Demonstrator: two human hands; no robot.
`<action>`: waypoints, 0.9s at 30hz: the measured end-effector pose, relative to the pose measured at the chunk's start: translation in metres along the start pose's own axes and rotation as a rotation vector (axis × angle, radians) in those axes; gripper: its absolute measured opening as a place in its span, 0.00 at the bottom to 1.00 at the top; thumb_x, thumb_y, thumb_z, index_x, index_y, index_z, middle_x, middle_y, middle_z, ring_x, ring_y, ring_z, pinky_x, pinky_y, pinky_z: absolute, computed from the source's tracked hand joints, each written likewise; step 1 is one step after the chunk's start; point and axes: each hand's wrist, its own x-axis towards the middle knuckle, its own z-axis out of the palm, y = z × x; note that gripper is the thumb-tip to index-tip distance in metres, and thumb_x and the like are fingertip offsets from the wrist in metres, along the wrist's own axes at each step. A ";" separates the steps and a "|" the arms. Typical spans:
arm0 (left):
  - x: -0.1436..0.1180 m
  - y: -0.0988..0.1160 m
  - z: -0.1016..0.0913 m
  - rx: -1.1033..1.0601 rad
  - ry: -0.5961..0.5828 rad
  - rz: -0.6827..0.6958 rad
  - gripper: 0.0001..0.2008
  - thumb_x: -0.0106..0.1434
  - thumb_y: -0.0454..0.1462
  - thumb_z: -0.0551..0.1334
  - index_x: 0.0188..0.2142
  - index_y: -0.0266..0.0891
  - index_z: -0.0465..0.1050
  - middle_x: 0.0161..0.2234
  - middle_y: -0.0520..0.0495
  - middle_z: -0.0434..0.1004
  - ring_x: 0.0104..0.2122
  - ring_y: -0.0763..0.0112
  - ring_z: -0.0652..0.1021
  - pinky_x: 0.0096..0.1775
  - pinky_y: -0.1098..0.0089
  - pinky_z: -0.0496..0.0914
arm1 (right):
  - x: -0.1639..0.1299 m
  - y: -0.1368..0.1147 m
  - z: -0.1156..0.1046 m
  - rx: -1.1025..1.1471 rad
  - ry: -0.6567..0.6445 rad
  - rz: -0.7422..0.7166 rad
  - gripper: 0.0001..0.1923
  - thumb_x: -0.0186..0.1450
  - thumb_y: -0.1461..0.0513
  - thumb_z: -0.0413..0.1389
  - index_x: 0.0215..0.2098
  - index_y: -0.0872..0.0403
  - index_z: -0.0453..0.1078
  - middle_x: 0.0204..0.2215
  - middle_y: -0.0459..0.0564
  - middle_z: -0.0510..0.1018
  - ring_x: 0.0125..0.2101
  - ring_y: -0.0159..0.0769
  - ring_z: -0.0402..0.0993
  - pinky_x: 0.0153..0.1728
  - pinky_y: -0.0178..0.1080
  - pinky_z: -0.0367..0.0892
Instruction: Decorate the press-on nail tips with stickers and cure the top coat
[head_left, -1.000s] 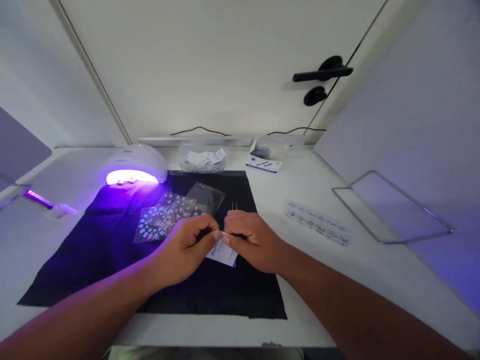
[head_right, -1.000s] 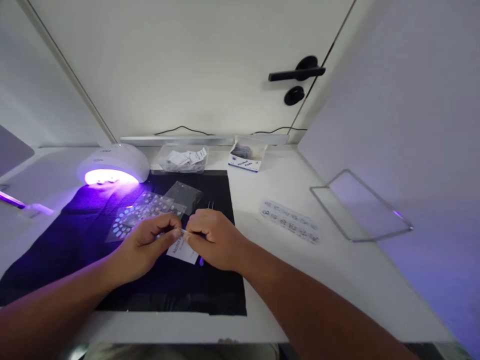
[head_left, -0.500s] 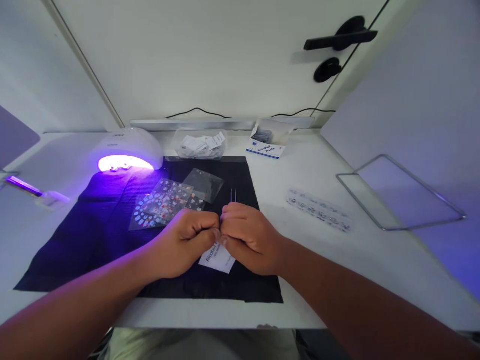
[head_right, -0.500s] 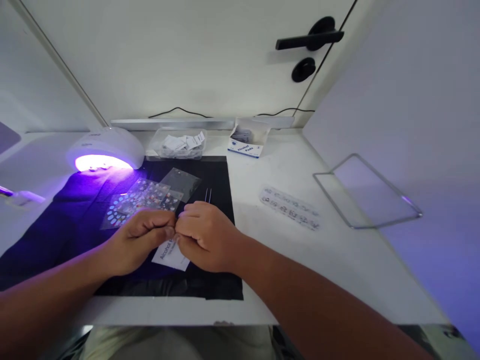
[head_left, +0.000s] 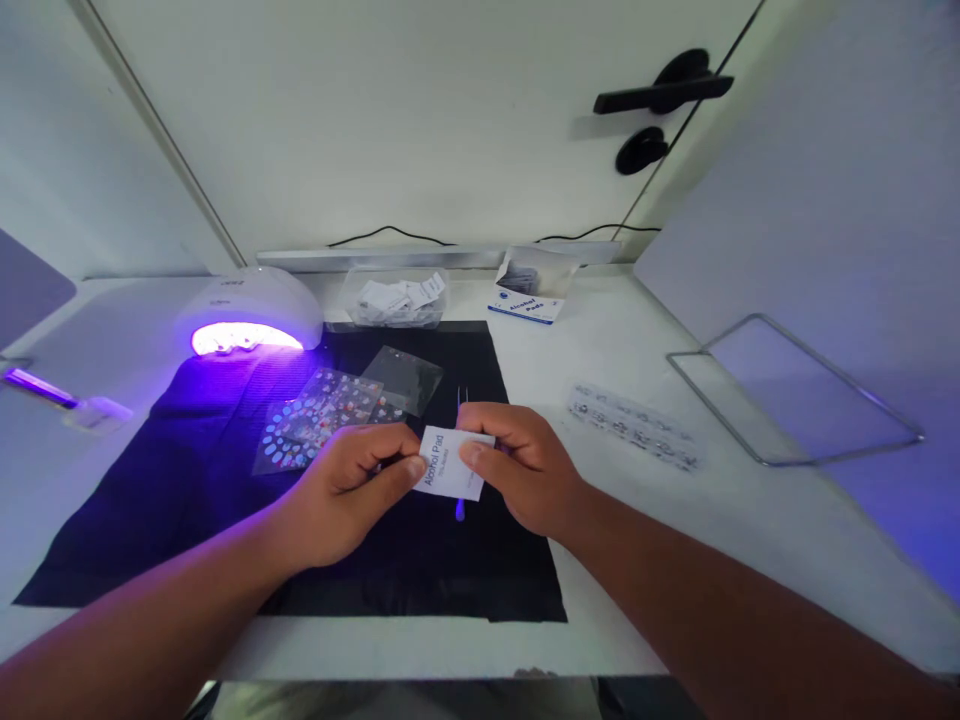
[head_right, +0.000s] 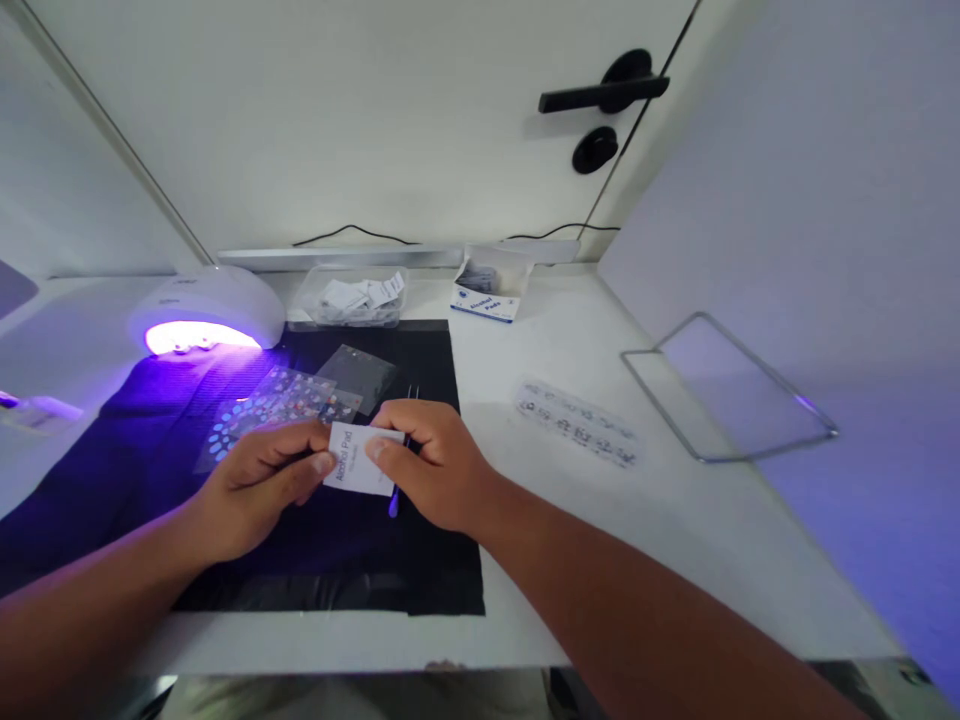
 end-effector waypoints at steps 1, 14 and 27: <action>-0.001 -0.001 0.001 -0.012 0.017 -0.011 0.13 0.69 0.38 0.53 0.29 0.38 0.68 0.21 0.56 0.62 0.20 0.78 0.65 0.23 0.76 0.60 | 0.000 0.002 0.000 0.017 0.026 0.010 0.10 0.66 0.62 0.50 0.26 0.53 0.63 0.20 0.41 0.64 0.21 0.28 0.61 0.22 0.33 0.57; 0.002 0.002 -0.002 0.042 0.004 0.045 0.10 0.66 0.38 0.58 0.29 0.36 0.71 0.23 0.54 0.67 0.23 0.77 0.67 0.27 0.75 0.61 | 0.004 -0.005 -0.001 -0.030 -0.047 0.003 0.10 0.63 0.66 0.54 0.23 0.54 0.66 0.20 0.41 0.67 0.22 0.27 0.64 0.25 0.32 0.59; 0.004 0.004 0.000 0.077 -0.040 0.023 0.13 0.65 0.34 0.57 0.23 0.37 0.66 0.19 0.58 0.61 0.20 0.80 0.64 0.25 0.77 0.58 | 0.004 -0.005 0.000 -0.151 -0.140 -0.090 0.10 0.65 0.67 0.50 0.25 0.54 0.62 0.22 0.41 0.65 0.24 0.28 0.62 0.27 0.33 0.58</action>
